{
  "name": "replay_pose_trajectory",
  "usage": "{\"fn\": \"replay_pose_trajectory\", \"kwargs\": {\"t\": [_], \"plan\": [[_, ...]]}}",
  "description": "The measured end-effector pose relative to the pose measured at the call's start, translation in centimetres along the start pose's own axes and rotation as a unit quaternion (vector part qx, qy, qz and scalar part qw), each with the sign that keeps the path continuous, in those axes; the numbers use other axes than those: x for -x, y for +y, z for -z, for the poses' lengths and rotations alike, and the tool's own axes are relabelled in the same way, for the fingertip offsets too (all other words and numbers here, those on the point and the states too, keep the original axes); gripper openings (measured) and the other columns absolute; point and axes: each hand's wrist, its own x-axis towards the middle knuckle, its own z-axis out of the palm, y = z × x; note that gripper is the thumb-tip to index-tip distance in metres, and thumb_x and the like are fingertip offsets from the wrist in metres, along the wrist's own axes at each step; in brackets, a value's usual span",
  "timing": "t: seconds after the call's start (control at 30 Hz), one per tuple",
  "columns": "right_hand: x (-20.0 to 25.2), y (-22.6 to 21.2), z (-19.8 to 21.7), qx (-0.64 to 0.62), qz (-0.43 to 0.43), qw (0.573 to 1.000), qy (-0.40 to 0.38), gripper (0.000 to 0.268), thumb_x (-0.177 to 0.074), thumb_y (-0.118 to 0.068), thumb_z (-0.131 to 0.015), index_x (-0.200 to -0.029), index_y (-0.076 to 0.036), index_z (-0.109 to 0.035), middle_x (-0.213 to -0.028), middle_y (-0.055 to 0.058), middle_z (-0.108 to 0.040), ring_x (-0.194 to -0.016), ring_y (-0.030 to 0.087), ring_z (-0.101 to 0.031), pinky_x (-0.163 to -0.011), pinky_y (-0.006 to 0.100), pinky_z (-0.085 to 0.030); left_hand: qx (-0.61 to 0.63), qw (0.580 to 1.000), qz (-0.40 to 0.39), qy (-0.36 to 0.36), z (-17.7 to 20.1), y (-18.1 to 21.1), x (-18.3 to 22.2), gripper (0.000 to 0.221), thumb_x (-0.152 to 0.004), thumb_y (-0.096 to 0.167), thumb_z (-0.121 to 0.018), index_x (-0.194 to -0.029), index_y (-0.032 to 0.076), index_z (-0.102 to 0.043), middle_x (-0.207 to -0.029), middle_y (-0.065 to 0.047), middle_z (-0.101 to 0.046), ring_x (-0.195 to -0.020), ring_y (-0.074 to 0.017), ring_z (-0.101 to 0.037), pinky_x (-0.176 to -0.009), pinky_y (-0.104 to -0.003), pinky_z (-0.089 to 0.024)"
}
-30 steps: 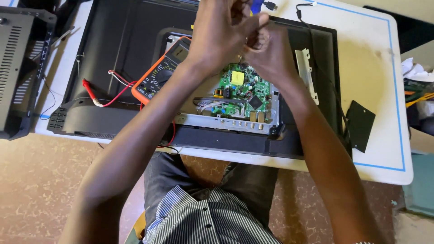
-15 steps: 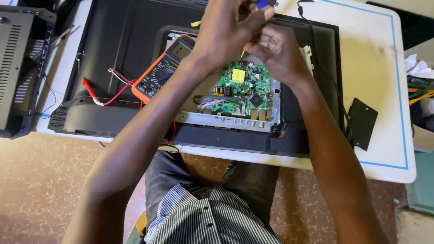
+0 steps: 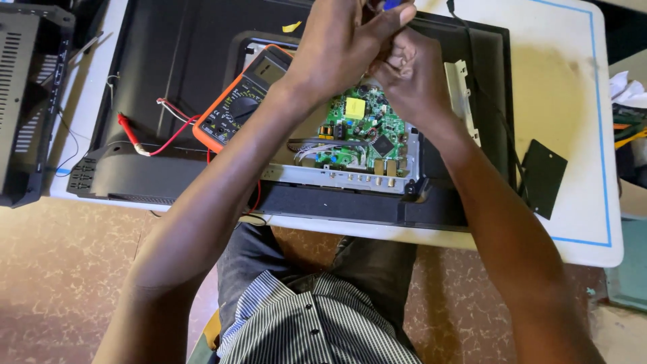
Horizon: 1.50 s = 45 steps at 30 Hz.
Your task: Repairing and testing the internal circuit board of a television using a screwdriver and a multimeter.
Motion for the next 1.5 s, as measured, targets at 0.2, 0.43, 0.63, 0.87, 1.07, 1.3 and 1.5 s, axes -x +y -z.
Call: {"fn": "replay_pose_trajectory", "kwargs": {"t": [0.2,0.43,0.63,0.87,1.07,1.3,1.5], "plan": [[0.0,0.4,-0.4,-0.009,-0.002,0.999,0.031,0.018,-0.099,0.015,-0.063,-0.101,-0.001,-0.056,-0.087,0.013,-0.059,-0.074,0.021,-0.055,-0.062,0.032,-0.046,-0.032,0.997,-0.069,-0.016,0.7,0.8,0.2,0.025,-0.109,0.016,-0.064,-0.092,0.01,-0.047,-0.076,-0.001,-0.034,-0.064,-0.0146,-0.028,-0.057,-0.035,-0.024],[1.6,-4.1,4.3,-0.099,-0.053,0.992,0.065,0.021,-0.109,-0.024,-0.057,-0.118,-0.006,-0.05,-0.1,0.011,-0.062,-0.077,0.02,-0.066,-0.067,0.032,-0.062,-0.108,0.989,-0.008,-0.105,5.5,7.8,6.9,0.042,-0.099,0.021,-0.076,-0.128,-0.001,-0.054,-0.124,-0.022,-0.06,-0.114,-0.0389,-0.06,-0.092,-0.049,-0.05],[8.6,-7.2,6.5,-0.043,-0.122,0.991,-0.034,0.03,-0.098,-0.007,-0.06,-0.11,-0.013,-0.032,-0.093,0.005,-0.054,-0.071,0.016,-0.052,-0.068,0.028,-0.047,-0.35,0.918,-0.043,-0.182,7.8,8.2,14.2,0.023,-0.1,0.028,-0.072,-0.113,0.008,-0.072,-0.106,-0.01,-0.062,-0.094,-0.0301,-0.061,-0.078,-0.044,-0.049],[12.1,-6.5,5.2,0.043,-0.262,0.954,-0.141,0.049,-0.081,-0.009,-0.081,-0.084,-0.016,-0.033,-0.095,0.004,-0.073,-0.093,0.018,-0.068,-0.082,0.033,-0.049,-0.426,0.883,-0.057,-0.191,7.7,7.5,15.5,0.006,-0.099,0.011,-0.068,-0.101,0.015,-0.072,-0.09,-0.001,-0.068,-0.08,-0.0236,-0.062,-0.073,-0.036,-0.043],[12.5,-6.2,4.2,0.091,-0.23,0.963,-0.107,0.037,-0.08,-0.003,-0.08,-0.084,-0.01,-0.045,-0.082,0.0,-0.063,-0.07,0.013,-0.052,-0.068,0.028,-0.042,-0.415,0.886,0.012,-0.206,7.0,7.0,16.6,0.015,-0.086,0.014,-0.067,-0.101,0.017,-0.064,-0.088,-0.002,-0.063,-0.086,-0.0268,-0.061,-0.067,-0.042,-0.048],[12.7,-7.0,3.5,0.097,-0.213,0.97,-0.064,0.048,-0.077,0.0,-0.08,-0.076,-0.013,-0.034,-0.077,0.006,-0.068,-0.074,0.014,-0.069,-0.068,0.029,-0.051,-0.414,0.89,0.035,-0.188,6.5,7.1,16.6,0.015,-0.08,0.006,-0.064,-0.093,0.012,-0.058,-0.084,-0.006,-0.061,-0.082,-0.0299,-0.058,-0.066,-0.044,-0.047],[13.1,-6.3,3.6,0.125,-0.207,0.968,-0.064,0.043,-0.076,-0.003,-0.08,-0.077,-0.011,-0.038,-0.085,0.006,-0.073,-0.077,0.017,-0.067,-0.073,0.033,-0.049,-0.317,0.929,0.053,-0.186,8.4,8.6,15.5,0.048,-0.07,-0.006,-0.06,-0.118,0.002,-0.063,-0.102,-0.013,-0.066,-0.096,-0.0357,-0.06,-0.079,-0.046,-0.052]]}}
